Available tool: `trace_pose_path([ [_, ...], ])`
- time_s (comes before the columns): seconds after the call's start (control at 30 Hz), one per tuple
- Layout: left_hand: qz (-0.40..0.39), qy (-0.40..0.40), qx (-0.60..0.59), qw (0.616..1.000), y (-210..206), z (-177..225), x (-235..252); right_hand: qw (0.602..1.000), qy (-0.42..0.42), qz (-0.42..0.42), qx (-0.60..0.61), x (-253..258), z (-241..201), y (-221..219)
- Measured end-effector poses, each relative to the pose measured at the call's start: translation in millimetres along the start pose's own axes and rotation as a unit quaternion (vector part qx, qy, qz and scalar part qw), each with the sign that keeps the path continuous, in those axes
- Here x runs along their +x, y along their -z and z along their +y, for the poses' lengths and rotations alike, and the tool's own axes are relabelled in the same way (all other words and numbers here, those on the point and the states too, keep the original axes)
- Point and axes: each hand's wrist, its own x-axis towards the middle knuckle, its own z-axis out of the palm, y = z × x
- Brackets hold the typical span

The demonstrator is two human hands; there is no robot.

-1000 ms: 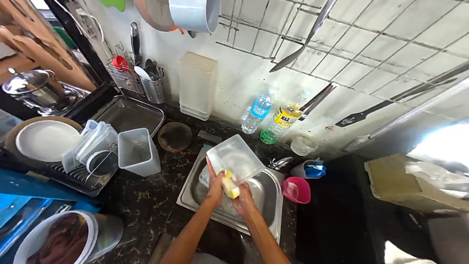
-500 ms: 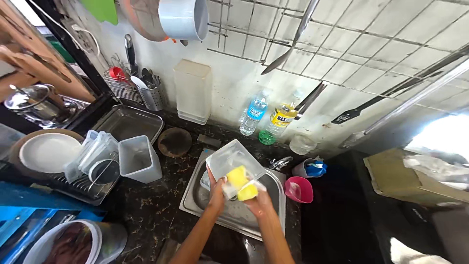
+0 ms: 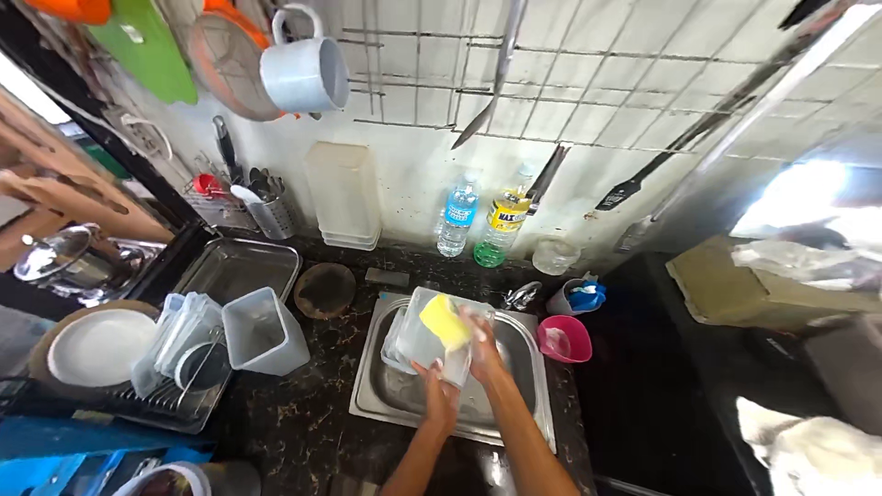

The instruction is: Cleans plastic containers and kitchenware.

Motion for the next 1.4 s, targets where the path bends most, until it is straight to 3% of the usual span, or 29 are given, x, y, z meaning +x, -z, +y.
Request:
trace_pose_path([
  [0.07, -0.034, 0.072, 0.000, 0.997, 5, 9, 0, 0.979, 0.062, -0.053, -0.189, 6, 0, 20],
  [0.17, -0.030, 0.151, 0.096, 0.983, 13, 41, 17, 0.893, 0.163, -0.153, -0.391, -3, 3, 49],
  [0.3, -0.043, 0.206, 0.148, 0.966, 6, 70, 32, 0.671, 0.248, -0.325, -0.619, -11, 7, 64],
  [0.37, -0.057, 0.227, 0.137, 0.962, 1, 76, 34, 0.602, 0.312, -0.362, -0.639, -15, 18, 66],
  [0.53, -0.031, 0.315, 0.184, 0.931, -1, 67, 39, 0.507, 0.366, -0.419, -0.658, -25, 31, 66],
  [0.63, -0.013, 0.343, 0.228, 0.911, 1, 66, 42, 0.480, 0.404, -0.429, -0.650, -24, 45, 72],
  [0.7, -0.031, 0.350, 0.232, 0.907, 2, 69, 47, 0.473, 0.385, -0.459, -0.647, -19, 45, 75],
  [0.8, -0.082, 0.316, 0.123, 0.937, 7, 67, 49, 0.521, 0.297, -0.482, -0.639, -6, 29, 77],
  [0.9, -0.023, 0.150, 0.081, 0.985, 5, 51, 47, 0.594, 0.142, -0.478, -0.631, 14, -2, 76],
  [0.97, 0.013, 0.060, 0.094, 0.994, 0, 39, 42, 0.667, 0.151, -0.385, -0.620, 19, 6, 81],
  [1.03, 0.029, 0.016, 0.101, 0.994, -7, 23, 31, 0.749, 0.161, -0.220, -0.603, 18, 35, 79],
  [1.1, 0.032, -0.010, 0.118, 0.992, -14, 10, 25, 0.802, 0.086, -0.126, -0.578, 15, 50, 62],
  [1.17, 0.023, -0.025, 0.127, 0.991, -16, 8, 24, 0.833, 0.058, -0.097, -0.541, 10, 64, 42],
  [1.3, -0.032, -0.040, 0.129, 0.990, -15, 12, 26, 0.949, 0.007, -0.068, -0.309, 1, 73, 28],
  [1.4, -0.047, -0.046, 0.119, 0.991, -19, 22, 26, 0.967, 0.027, -0.051, -0.250, -5, 51, 12],
])
